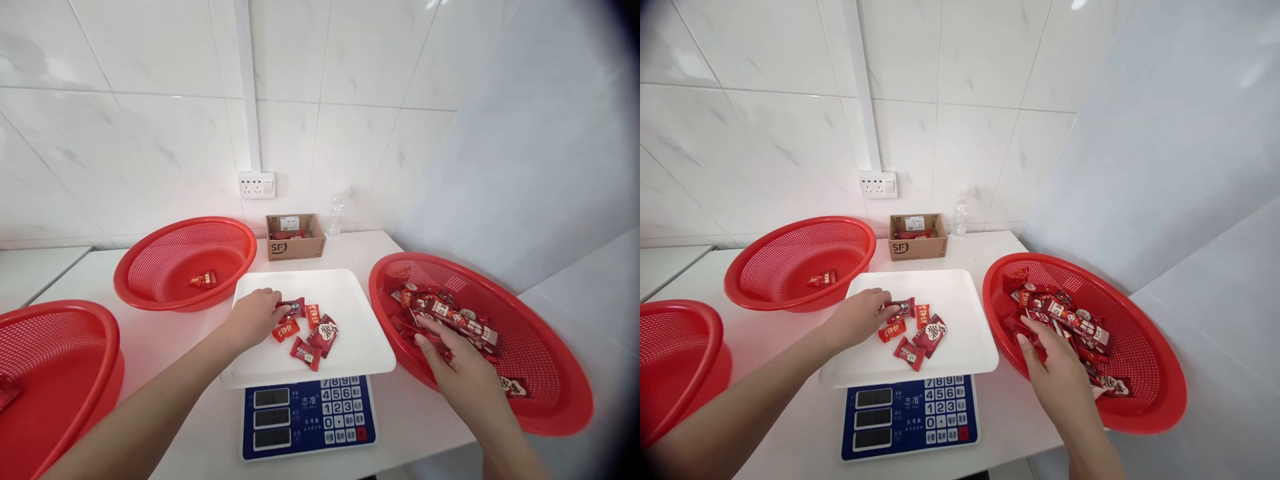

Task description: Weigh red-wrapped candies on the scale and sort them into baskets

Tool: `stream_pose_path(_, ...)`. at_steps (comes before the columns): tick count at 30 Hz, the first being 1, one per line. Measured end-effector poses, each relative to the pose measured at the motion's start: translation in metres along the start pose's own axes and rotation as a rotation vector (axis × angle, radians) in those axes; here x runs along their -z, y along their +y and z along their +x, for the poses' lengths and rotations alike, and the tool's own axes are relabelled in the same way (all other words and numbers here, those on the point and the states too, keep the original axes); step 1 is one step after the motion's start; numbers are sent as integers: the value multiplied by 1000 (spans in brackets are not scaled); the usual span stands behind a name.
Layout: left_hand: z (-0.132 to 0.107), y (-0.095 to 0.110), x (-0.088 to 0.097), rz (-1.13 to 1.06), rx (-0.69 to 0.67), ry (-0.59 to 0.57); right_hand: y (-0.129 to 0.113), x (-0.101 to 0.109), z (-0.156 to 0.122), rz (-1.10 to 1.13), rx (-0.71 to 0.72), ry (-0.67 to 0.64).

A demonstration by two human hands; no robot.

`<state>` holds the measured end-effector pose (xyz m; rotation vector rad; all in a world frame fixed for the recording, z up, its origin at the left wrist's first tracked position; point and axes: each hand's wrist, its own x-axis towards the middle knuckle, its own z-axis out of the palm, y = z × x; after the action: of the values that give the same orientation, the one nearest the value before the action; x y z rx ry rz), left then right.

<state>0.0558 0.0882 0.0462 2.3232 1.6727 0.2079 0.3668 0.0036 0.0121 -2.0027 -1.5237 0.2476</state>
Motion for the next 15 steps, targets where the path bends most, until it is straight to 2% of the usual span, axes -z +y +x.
stream_pose_path(3, 1, 5, -4, 43, -20, 60, 11, -7, 2, -36, 42, -42)
stream_pose_path(5, -2, 10, -8, 8, -111, 45, 16, -10, 2, -44, 67, -58)
stream_pose_path(8, -10, 20, -15, -73, -278, -75, 18, -13, 2, -50, 77, -76)
stream_pose_path(11, -14, 29, -23, -51, -377, -216, 18, -13, 3, -61, 64, -96)
stream_pose_path(15, -9, 32, -28, 30, -439, -272, 17, -12, 2, -72, 64, -108)
